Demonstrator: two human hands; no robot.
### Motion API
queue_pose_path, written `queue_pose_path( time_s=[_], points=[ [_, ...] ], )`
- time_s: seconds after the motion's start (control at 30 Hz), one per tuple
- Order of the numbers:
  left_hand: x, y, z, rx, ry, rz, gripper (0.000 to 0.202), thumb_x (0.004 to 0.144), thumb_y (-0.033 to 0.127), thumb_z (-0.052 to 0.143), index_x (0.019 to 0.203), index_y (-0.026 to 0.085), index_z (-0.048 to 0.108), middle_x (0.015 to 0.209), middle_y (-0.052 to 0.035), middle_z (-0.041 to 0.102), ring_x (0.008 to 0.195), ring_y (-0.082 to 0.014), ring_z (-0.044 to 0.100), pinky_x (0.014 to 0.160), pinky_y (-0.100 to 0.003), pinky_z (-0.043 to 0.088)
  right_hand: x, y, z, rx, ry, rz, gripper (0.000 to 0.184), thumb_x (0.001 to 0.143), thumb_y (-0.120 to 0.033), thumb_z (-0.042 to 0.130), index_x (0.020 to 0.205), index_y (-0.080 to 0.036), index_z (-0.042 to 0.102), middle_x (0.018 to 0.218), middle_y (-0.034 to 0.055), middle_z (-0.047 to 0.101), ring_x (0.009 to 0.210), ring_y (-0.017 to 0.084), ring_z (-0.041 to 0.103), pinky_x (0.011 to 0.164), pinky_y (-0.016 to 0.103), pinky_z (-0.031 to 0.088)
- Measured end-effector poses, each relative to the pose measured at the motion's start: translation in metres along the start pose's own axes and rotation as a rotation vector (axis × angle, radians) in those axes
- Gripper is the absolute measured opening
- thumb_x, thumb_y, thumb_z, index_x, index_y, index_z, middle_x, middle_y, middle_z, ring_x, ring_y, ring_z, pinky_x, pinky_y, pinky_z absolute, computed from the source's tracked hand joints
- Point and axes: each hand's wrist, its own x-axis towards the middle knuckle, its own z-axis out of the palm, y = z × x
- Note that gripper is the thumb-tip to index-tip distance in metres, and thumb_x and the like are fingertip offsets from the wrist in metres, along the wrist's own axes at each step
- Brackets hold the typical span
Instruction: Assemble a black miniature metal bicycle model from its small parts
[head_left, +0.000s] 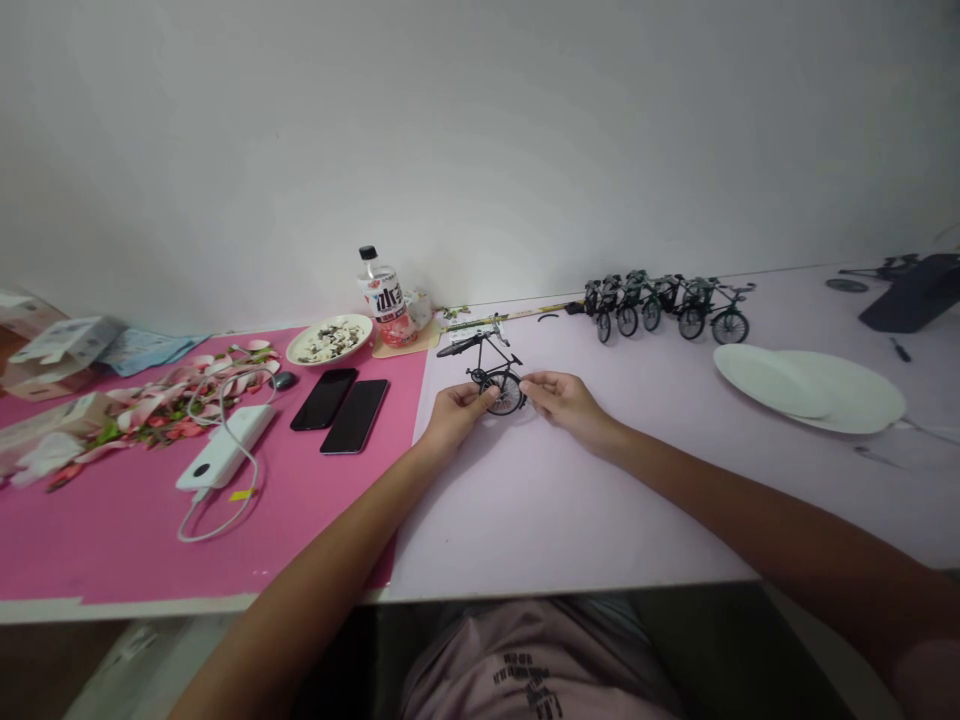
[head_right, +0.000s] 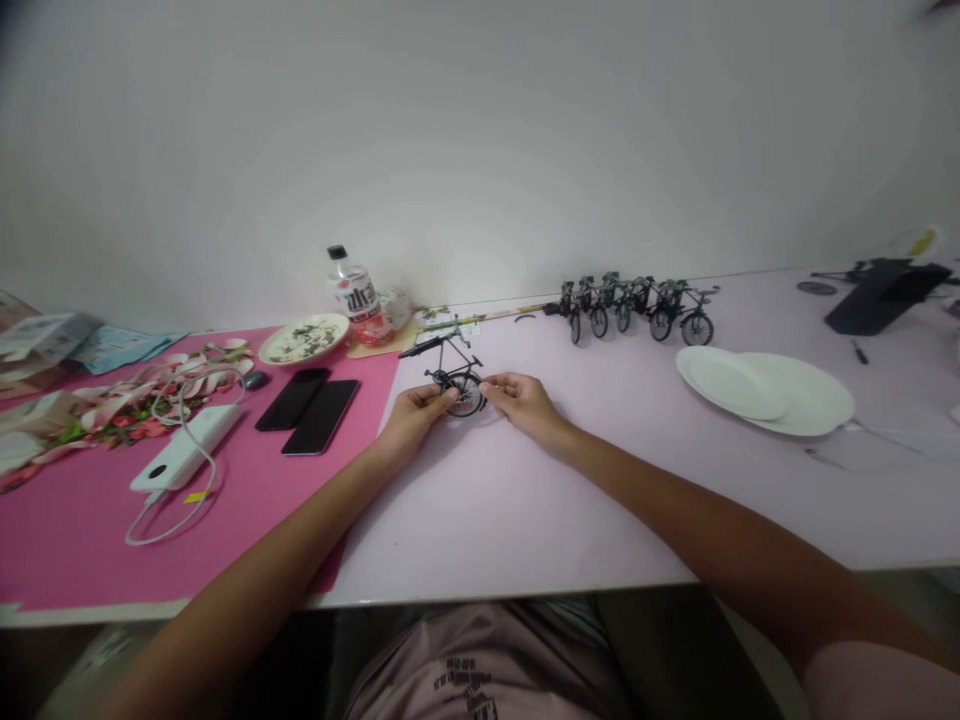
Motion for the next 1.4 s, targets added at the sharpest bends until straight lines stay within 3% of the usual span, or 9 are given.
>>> queue_pose_path(
  time_s=[0.2,0.47,0.6,0.73,0.83,0.97,1.07,1.2,1.4],
  points=[
    [0.003,-0.002,-0.003,0.042,0.014,-0.01,0.053,0.067,0.065,0.087,0.078,0.015,0.073,0.07,-0.0078,0.073,0.071,-0.0226,0.069,0.063,-0.032,0.051,0.006,-0.006,-0.009,-0.101,-0.003,-0.043,0.055,0.074,-0.065,0.077,0.099,-0.017,0.074,0.064,-0.0025,0.056,0.055,0.011,0.042,0.052,0.028,0.03],
    [0.006,-0.004,-0.007,0.087,0.128,0.032,0.053,0.07,0.067,0.084,0.071,0.017,0.067,0.059,-0.0021,0.063,0.06,-0.017,0.06,0.055,-0.028,0.042,0.021,-0.022,-0.036,-0.241,0.226,-0.243,0.035,0.086,-0.053,0.068,0.093,-0.02,0.073,0.073,0.0018,0.06,0.07,0.018,0.055,0.066,0.033,0.043],
    [0.012,0.001,-0.016,0.158,0.225,0.138,0.054,0.068,0.064,0.086,0.061,0.018,0.057,0.056,0.001,0.056,0.058,-0.0144,0.056,0.054,-0.026,0.036,0.025,-0.016,-0.045,-0.51,0.311,-0.422,0.024,0.092,-0.042,0.06,0.094,-0.021,0.073,0.091,0.0077,0.07,0.086,0.023,0.06,0.082,0.039,0.048],
    [0.018,0.002,-0.025,0.227,0.316,0.175,0.053,0.071,0.059,0.084,0.058,0.02,0.051,0.054,0.0017,0.054,0.06,-0.0161,0.06,0.054,-0.026,0.035,0.022,-0.001,-0.045,-0.725,0.173,-0.498,0.03,0.094,-0.034,0.057,0.12,-0.024,0.068,0.11,0.0107,0.072,0.113,0.031,0.058,0.101,0.049,0.046],
    [0.02,-0.001,-0.026,0.235,0.329,0.175,0.052,0.073,0.057,0.083,0.058,0.021,0.049,0.055,0.0005,0.057,0.062,-0.0179,0.062,0.055,-0.026,0.036,0.016,0.01,-0.035,-0.824,-0.005,-0.466,0.06,0.094,-0.034,0.058,0.152,-0.027,0.041,0.133,0.0113,0.068,0.135,0.032,0.049,0.115,0.056,0.037],
    [0.02,-0.009,-0.018,0.224,0.354,0.192,0.046,0.075,0.055,0.08,0.063,0.02,0.054,0.063,-0.0028,0.064,0.068,-0.0188,0.064,0.062,-0.026,0.042,0.011,0.019,-0.017,-0.98,-0.205,-0.517,0.075,0.096,-0.039,0.057,0.162,-0.026,0.026,0.157,0.0127,0.051,0.153,0.033,0.033,0.124,0.059,0.027],
    [0.019,-0.012,-0.013,0.293,0.377,0.212,0.041,0.077,0.052,0.077,0.065,0.019,0.057,0.067,-0.0027,0.065,0.069,-0.0176,0.061,0.065,-0.026,0.043,0.011,0.019,-0.011,-1.065,-0.273,-0.516,0.07,0.1,-0.045,0.05,0.163,-0.026,0.029,0.166,0.0121,0.04,0.159,0.032,0.023,0.126,0.058,0.024],
    [0.019,-0.012,-0.014,0.333,0.386,0.224,0.037,0.079,0.049,0.075,0.066,0.018,0.057,0.067,-0.0007,0.061,0.066,-0.0154,0.056,0.064,-0.026,0.042,0.01,0.015,-0.011,-1.116,-0.317,-0.489,0.063,0.102,-0.048,0.047,0.159,-0.021,0.039,0.162,0.0148,0.045,0.158,0.034,0.026,0.124,0.056,0.031],
    [0.019,-0.011,-0.016,0.327,0.38,0.21,0.04,0.078,0.051,0.075,0.064,0.019,0.054,0.064,0.0003,0.056,0.063,-0.0141,0.051,0.059,-0.025,0.037,0.016,0.015,-0.02,-1.121,-0.199,-0.571,0.048,0.103,-0.018,0.04,0.149,-0.023,0.052,0.142,0.0136,0.064,0.142,0.031,0.048,0.113,0.055,0.043]
  ],
)
